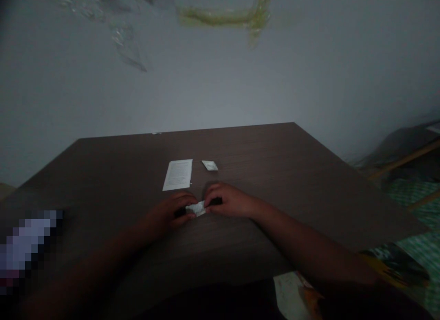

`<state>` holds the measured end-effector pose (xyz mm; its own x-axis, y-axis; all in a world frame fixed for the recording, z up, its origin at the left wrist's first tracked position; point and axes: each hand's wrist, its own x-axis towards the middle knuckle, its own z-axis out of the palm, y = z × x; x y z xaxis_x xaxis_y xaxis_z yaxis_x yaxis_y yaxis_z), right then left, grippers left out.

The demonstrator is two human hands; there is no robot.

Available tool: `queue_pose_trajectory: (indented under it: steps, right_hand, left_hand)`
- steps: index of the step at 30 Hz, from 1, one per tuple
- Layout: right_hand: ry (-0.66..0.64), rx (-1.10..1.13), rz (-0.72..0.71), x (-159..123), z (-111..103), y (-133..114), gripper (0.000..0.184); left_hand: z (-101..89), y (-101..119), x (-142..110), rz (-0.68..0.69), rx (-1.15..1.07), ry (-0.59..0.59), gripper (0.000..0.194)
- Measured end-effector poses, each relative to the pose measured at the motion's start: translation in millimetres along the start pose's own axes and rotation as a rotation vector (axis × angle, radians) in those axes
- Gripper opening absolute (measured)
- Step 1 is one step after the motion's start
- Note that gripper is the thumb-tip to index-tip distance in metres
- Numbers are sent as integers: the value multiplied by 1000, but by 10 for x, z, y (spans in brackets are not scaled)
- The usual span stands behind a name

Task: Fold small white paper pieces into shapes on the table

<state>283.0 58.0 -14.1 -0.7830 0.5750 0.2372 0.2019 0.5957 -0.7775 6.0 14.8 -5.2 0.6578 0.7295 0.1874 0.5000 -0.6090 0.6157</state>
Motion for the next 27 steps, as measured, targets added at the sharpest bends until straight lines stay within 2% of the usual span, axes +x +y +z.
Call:
queue_pose_trajectory:
  steps: [7,13,18,27]
  right_hand:
    - [3,-15,-4,9,-3,4,2]
    - [76,-83,30,16,72,-39,10]
    - [161,-127,133,-15,107,-121,8]
    - [258,-87,206,-3,156,-160,10]
  left_hand:
    - [5,16,5,-34,25,-5,25]
    - [7,80,-28,-60,18,3,27]
    - [54,46,-30,-115,30,54,31]
    - [151,-48,-47,-169,113,153,47]
